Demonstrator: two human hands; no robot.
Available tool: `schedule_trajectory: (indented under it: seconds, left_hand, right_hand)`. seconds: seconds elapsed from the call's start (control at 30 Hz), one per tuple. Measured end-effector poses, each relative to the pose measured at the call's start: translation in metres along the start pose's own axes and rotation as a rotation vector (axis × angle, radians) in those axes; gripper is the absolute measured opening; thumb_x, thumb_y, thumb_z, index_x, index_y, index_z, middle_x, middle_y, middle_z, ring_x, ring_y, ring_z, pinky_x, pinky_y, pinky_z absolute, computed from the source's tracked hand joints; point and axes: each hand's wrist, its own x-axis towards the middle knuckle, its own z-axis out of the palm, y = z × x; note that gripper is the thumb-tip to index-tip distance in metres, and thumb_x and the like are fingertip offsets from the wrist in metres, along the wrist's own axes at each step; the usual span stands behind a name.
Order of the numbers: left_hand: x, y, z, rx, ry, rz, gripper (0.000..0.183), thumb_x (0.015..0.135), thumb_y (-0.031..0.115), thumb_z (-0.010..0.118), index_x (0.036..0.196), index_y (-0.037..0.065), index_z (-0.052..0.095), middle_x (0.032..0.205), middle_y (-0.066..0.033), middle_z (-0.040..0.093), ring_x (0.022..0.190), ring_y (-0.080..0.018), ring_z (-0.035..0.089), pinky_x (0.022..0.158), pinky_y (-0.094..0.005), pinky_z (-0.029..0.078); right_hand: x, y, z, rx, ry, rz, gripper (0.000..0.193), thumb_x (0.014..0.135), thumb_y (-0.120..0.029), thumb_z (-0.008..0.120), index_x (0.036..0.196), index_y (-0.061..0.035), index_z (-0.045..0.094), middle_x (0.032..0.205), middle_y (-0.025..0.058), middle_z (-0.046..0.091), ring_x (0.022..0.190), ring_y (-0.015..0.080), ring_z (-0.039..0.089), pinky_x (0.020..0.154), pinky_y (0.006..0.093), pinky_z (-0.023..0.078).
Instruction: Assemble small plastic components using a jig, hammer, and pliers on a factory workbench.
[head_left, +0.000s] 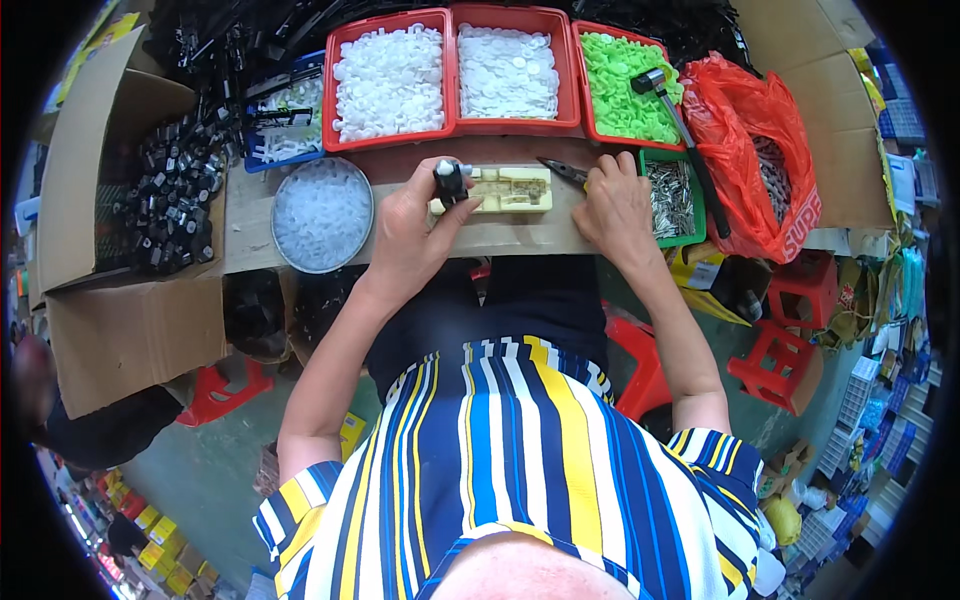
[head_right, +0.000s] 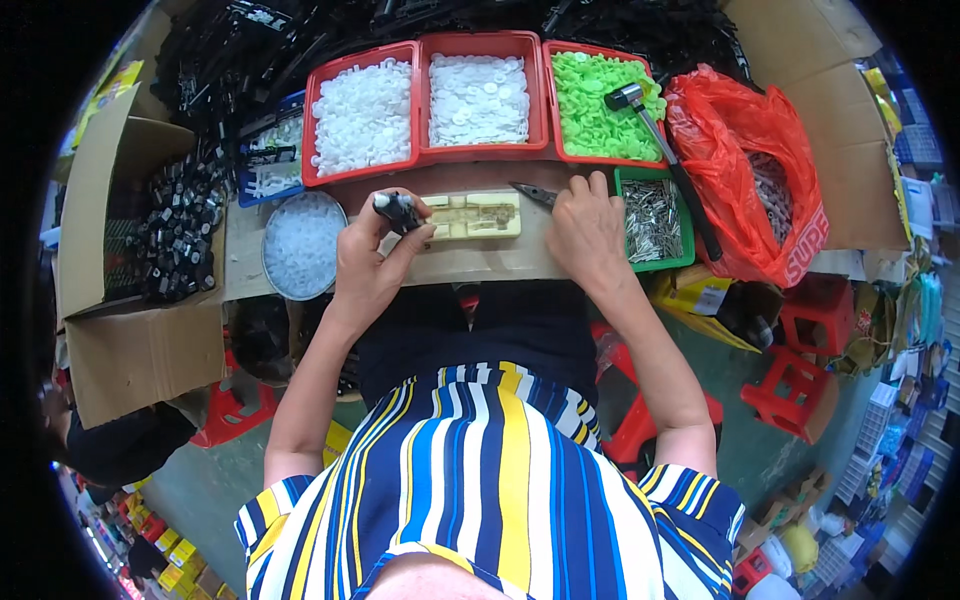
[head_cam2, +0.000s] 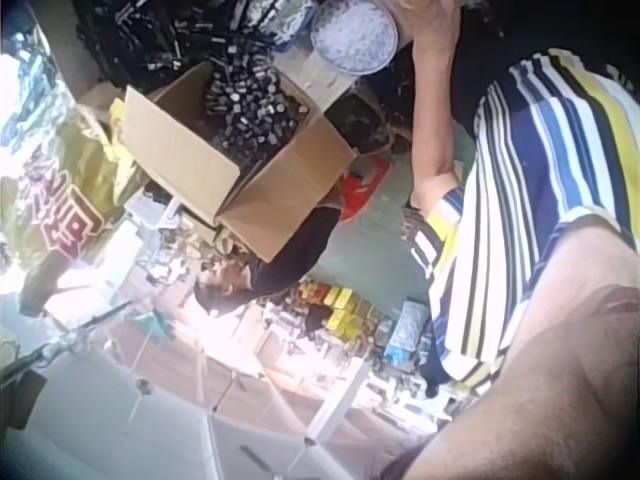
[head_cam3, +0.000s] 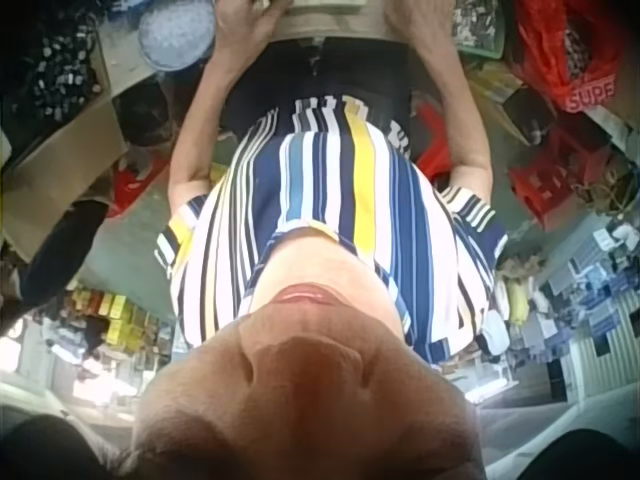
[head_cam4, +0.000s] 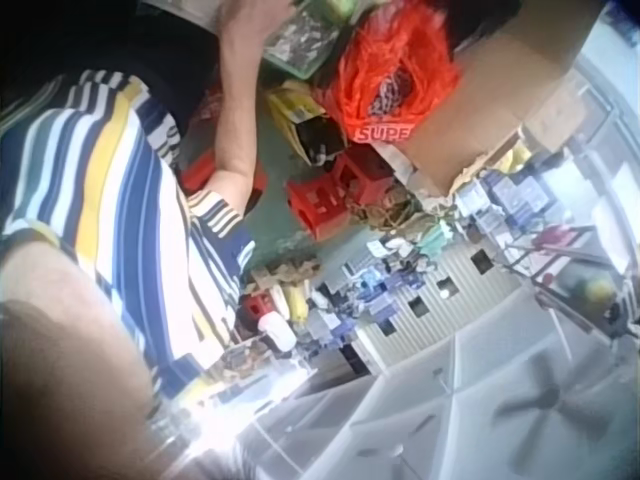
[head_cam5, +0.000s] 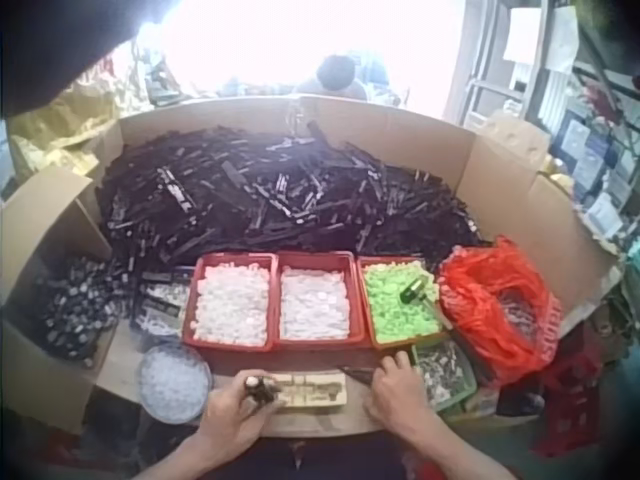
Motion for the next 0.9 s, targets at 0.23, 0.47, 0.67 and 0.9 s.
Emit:
schedule_trajectory:
  seconds: [0.23, 0.47, 0.67, 0.9]
  left_hand:
    - [-0.007, 0.017, -0.002, -0.251, -0.067, -0.331, 0.03, 0.088, 0.002, 0.058, 0.117, 0.001, 0.051, 0.084, -0.006, 0.057, 0.076, -0.0142, 0.056, 0.07, -0.0276, 0.046]
    - [-0.013, 0.021, 0.009, -0.093, -0.181, -0.302, 0.031, 0.087, 0.005, 0.055, 0.117, -0.002, 0.052, 0.081, -0.008, 0.053, 0.07, -0.0145, 0.05, 0.064, -0.03, 0.042]
    - [-0.011, 0.027, 0.011, -0.022, -0.162, -0.199, 0.023, 0.092, 0.013, 0.058, 0.108, -0.003, 0.053, 0.073, -0.0155, 0.052, 0.064, -0.0227, 0.052, 0.062, -0.0351, 0.042]
    - [-0.018, 0.021, 0.005, -0.254, -0.304, -0.407, 0.036, 0.104, 0.033, 0.05, 0.09, -0.001, 0.053, 0.061, -0.0082, 0.05, 0.053, -0.0156, 0.05, 0.051, -0.0316, 0.039]
  right_hand:
    - [-0.01, 0.005, -0.015, 0.357, 0.101, -0.013, 0.009, 0.073, 0.002, 0.058, 0.078, -0.0015, 0.063, 0.094, 0.0136, 0.06, 0.09, 0.0326, 0.057, 0.076, 0.0435, 0.045]
    - [-0.009, -0.026, -0.044, 0.615, 0.059, -0.17, 0.027, 0.069, 0.011, 0.051, 0.093, 0.0053, 0.063, 0.114, 0.019, 0.061, 0.104, 0.0375, 0.059, 0.091, 0.0443, 0.044]
    - [-0.009, -0.033, -0.045, 0.657, -0.088, -0.17, 0.012, 0.074, 0.011, 0.054, 0.084, 0.0049, 0.054, 0.098, 0.0193, 0.058, 0.089, 0.0397, 0.06, 0.075, 0.044, 0.047]
    - [-0.014, -0.035, -0.043, 0.661, -0.061, -0.279, 0.013, 0.075, 0.012, 0.057, 0.085, 0.0051, 0.053, 0.09, 0.0198, 0.057, 0.079, 0.0423, 0.06, 0.066, 0.0449, 0.047]
